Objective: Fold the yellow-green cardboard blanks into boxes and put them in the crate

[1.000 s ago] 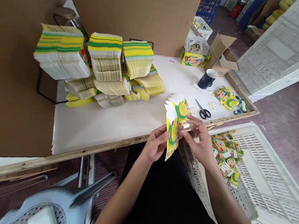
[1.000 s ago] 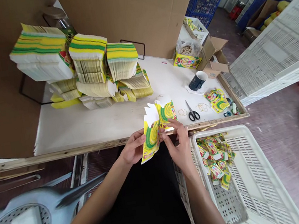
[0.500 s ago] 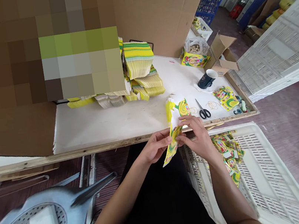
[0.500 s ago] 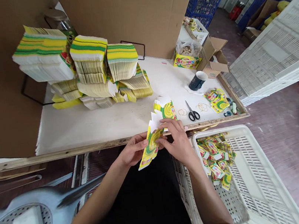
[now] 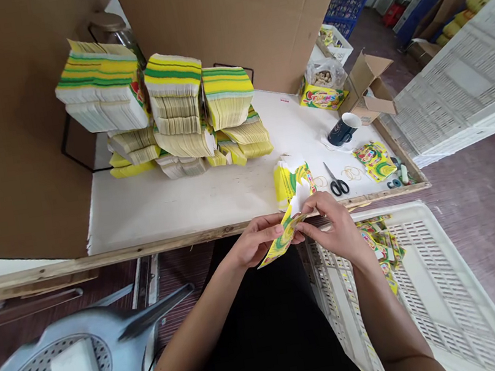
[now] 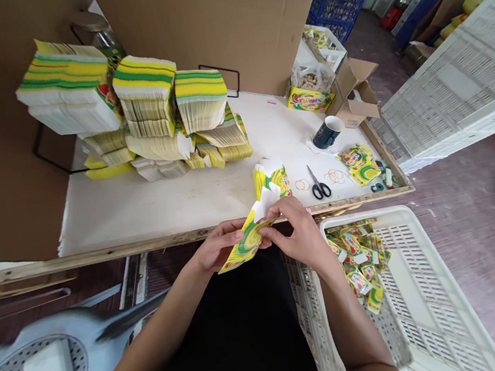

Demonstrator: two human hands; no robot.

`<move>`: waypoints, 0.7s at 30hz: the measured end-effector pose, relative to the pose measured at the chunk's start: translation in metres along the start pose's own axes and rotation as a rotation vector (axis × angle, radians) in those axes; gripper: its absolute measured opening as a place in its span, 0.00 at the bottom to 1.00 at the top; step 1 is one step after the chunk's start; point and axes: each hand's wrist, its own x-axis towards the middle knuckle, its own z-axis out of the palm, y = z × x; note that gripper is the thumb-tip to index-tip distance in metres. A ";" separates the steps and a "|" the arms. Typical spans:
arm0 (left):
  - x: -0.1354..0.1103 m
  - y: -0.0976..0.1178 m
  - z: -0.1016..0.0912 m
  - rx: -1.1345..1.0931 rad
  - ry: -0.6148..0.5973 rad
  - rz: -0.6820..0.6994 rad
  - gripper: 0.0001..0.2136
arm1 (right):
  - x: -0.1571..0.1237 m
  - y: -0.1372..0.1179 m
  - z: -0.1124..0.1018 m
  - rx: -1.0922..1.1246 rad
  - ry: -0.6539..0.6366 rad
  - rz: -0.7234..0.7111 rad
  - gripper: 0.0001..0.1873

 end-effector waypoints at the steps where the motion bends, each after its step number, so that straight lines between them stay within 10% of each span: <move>1: 0.000 0.000 -0.001 0.002 -0.003 -0.007 0.24 | 0.000 -0.001 -0.001 -0.001 -0.014 -0.001 0.07; 21: 0.005 -0.003 0.000 0.002 0.117 0.013 0.21 | -0.008 0.004 0.011 -0.063 0.024 0.081 0.13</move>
